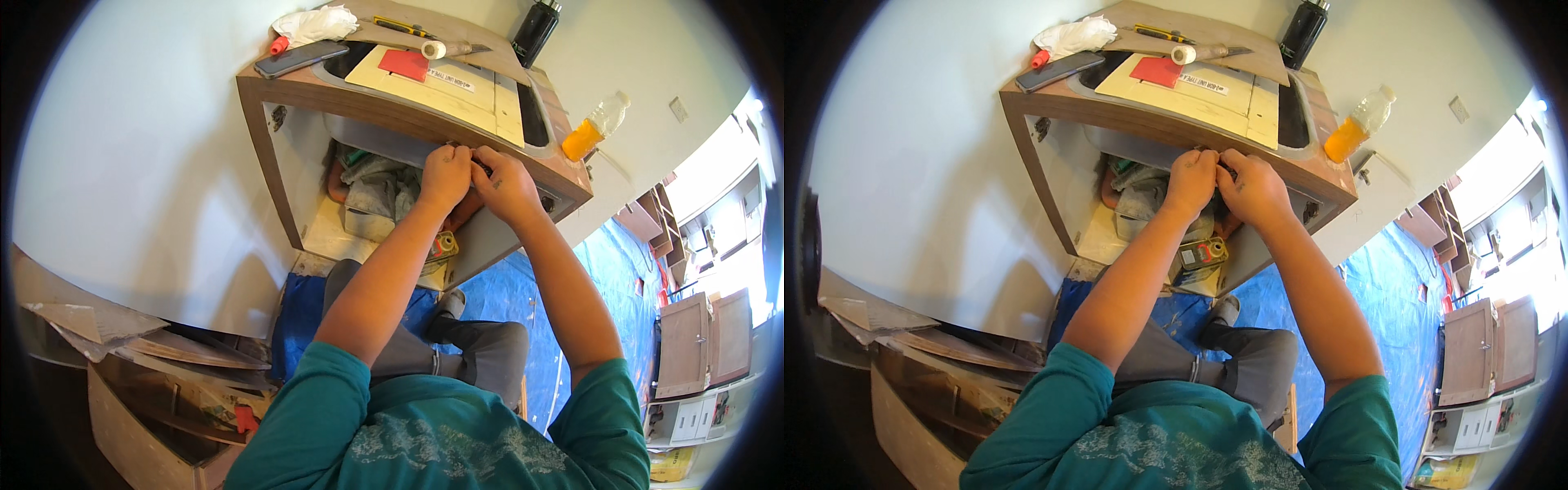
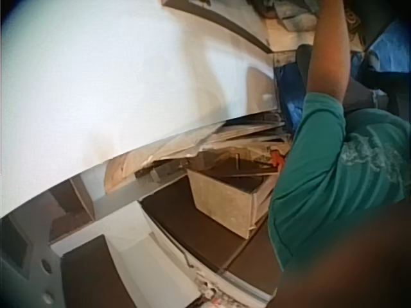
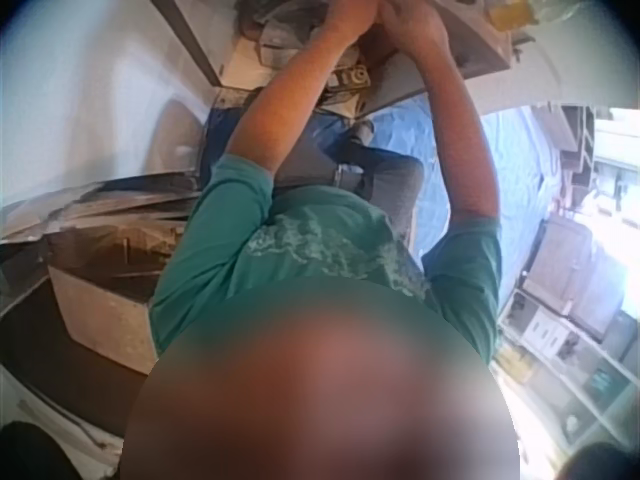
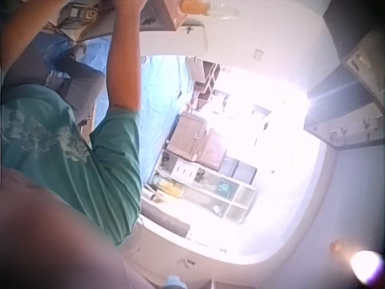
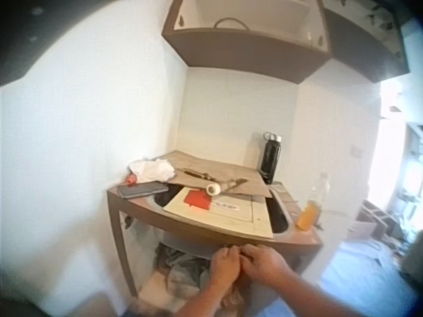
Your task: The person sits on the floor and applies a small strip of cabinet trim to the front edge of a wall cabinet. They repeatedly pick up the trim, align it, press it into place, and adjust its position along the edge.
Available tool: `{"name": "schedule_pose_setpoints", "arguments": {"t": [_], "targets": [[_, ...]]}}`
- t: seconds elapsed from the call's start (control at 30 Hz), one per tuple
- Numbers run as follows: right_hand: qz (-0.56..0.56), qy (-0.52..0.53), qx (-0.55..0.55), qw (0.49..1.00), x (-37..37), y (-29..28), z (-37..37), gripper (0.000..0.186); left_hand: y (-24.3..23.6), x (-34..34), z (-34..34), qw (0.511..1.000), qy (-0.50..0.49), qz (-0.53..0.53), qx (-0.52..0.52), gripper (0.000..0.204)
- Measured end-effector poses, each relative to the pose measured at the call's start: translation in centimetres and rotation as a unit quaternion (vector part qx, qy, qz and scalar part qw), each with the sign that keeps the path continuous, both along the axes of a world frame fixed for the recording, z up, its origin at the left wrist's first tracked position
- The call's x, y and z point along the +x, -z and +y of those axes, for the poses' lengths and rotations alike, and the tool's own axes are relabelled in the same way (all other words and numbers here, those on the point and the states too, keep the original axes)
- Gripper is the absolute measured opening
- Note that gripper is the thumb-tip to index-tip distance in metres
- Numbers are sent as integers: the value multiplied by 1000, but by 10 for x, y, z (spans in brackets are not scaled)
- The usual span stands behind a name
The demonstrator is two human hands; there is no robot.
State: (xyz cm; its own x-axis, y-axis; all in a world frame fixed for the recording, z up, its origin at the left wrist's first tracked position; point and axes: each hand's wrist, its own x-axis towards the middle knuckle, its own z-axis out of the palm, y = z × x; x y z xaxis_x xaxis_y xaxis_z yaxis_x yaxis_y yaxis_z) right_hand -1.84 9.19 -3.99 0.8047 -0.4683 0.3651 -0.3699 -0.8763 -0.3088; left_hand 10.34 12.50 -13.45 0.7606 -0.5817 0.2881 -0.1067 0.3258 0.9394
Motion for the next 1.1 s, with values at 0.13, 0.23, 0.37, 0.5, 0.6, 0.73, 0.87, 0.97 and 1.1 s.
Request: {"name": "schedule_pose_setpoints", "arguments": {"t": [0.13,0.23,0.37,0.5,0.6,0.73,0.87,0.97,1.1], "targets": [[14,23,-7,1000,1,0,4,30,9,7,-7,998,1,-40,-52,31],[-20,4,-18,1000,-1,8,-2,31,2,1,-8,998,13,62,-25,32],[-27,-20,-18,999,-4,9,-2,32,1,-6,-5,999,-44,4,19,36],[-42,-41,1,998,-14,9,-2,32,-18,-19,18,998,-25,-7,62,45],[-54,-46,20,997,-9,6,1,32,-23,-20,26,997,-59,-13,54,45],[-52,-36,14,998,-4,8,3,31,-24,-14,31,994,-61,-56,67,41],[-42,-41,11,998,-1,4,8,31,-24,-10,31,996,-44,-52,52,42],[-33,-27,-18,999,0,6,5,32,-23,-6,31,995,-40,-83,48,42],[-13,-12,-5,1000,3,1,8,33,-18,-3,22,999,-22,-12,48,43]]}}
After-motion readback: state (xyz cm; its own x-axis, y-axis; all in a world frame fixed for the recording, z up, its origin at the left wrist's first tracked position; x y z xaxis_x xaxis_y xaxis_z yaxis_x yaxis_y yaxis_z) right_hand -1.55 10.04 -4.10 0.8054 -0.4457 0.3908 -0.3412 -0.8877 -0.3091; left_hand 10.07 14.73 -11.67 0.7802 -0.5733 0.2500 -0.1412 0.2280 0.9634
